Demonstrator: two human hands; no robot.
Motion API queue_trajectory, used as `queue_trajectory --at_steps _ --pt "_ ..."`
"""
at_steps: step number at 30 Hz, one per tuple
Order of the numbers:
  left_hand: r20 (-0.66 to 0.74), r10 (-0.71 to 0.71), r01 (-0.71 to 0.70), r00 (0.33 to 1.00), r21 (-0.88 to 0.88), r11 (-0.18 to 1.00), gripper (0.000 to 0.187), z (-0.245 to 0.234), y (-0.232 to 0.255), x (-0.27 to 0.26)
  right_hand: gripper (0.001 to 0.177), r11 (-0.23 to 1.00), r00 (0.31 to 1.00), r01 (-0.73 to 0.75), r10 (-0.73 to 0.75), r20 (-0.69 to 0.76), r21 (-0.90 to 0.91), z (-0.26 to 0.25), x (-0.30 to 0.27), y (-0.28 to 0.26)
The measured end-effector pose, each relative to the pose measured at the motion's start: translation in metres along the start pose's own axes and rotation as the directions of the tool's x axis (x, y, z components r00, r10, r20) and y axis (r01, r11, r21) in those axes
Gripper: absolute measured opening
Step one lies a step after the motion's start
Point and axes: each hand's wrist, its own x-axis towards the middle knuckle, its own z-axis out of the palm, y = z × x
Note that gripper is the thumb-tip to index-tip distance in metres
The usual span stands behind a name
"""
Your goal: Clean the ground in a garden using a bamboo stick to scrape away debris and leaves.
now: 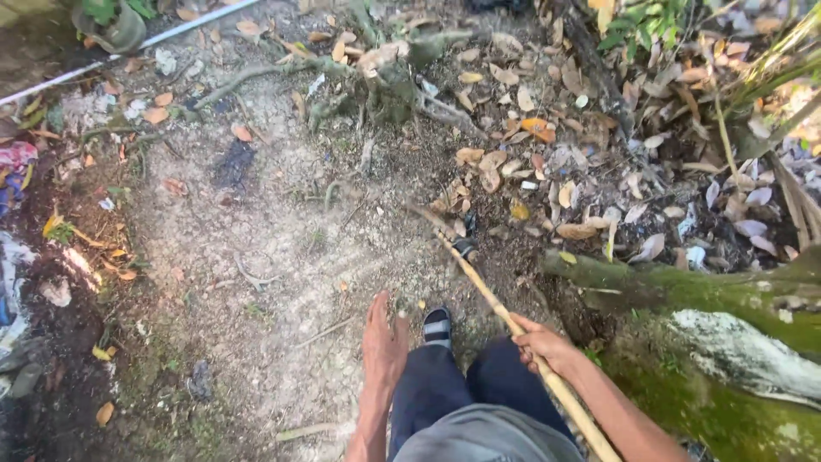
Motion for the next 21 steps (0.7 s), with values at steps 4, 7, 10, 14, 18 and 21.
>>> queue_trajectory --at_steps 4,7,10,14,18,21 --pt "-0.042 -0.026 0.028 0.999 0.04 0.999 0.055 0.023 0.013 -0.011 0.073 0.999 0.99 0.011 -0.004 -0.141 0.05 -0.055 -0.039 -0.003" --pt "-0.082 -0.056 0.05 0.995 -0.066 0.997 0.055 0.048 0.039 -0.009 0.072 0.989 0.96 0.08 -0.044 -0.276 0.121 -0.103 -0.088 -0.03" --pt "-0.071 -0.032 0.023 0.997 -0.133 0.991 0.054 0.076 0.055 -0.009 0.073 0.977 0.906 0.166 -0.097 -0.412 0.136 -0.185 -0.103 -0.021" --pt "-0.015 -0.071 0.068 0.997 -0.181 0.981 0.054 0.067 0.098 -0.02 0.051 0.892 0.839 0.444 -0.378 -0.391 0.091 -0.322 -0.107 0.033" --pt "-0.111 -0.026 0.009 0.994 -0.145 0.989 0.053 0.112 0.066 -0.034 0.062 0.941 0.82 0.335 -0.267 -0.506 0.047 -0.387 -0.137 0.067" --pt "-0.027 -0.138 0.13 0.99 -0.193 0.973 0.055 0.121 0.084 -0.036 0.059 0.881 0.812 0.415 -0.246 -0.529 0.228 -0.363 -0.154 0.068"
